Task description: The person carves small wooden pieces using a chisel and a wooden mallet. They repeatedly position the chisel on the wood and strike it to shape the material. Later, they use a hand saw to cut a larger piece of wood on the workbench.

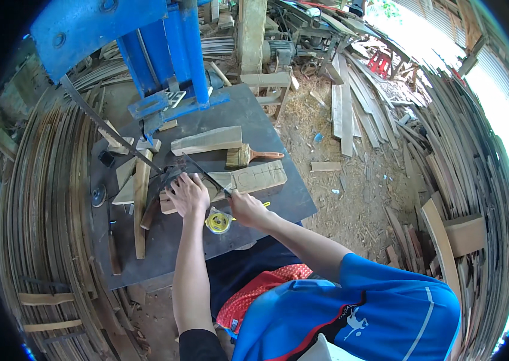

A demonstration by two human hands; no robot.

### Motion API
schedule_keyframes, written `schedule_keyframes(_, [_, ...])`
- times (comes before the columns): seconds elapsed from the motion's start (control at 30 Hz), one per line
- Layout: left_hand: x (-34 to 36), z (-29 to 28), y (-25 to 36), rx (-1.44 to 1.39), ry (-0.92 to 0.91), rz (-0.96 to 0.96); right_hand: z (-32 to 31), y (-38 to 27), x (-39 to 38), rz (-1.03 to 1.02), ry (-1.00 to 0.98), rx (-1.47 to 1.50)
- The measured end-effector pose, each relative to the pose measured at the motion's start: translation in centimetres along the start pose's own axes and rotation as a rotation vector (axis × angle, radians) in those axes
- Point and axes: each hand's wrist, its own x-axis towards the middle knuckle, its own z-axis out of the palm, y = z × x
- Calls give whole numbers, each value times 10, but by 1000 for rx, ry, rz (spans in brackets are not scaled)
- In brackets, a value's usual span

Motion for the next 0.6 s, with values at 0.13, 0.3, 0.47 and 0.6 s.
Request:
schedule_keyframes(0.13, [2,1,-10,35,19,-10,-16,-9,-40,52,-74,8])
schedule_keyframes(0.3, [-3,5,2,10,24,26,-8,9,-33,14,20,-24])
schedule_keyframes(0.47, [0,6,1,5,25,22,-3,3,-26,3,16,-21])
schedule_keyframes(0.6, [0,9,-9,37,93,65,-16,3,-62,73,-28,-40])
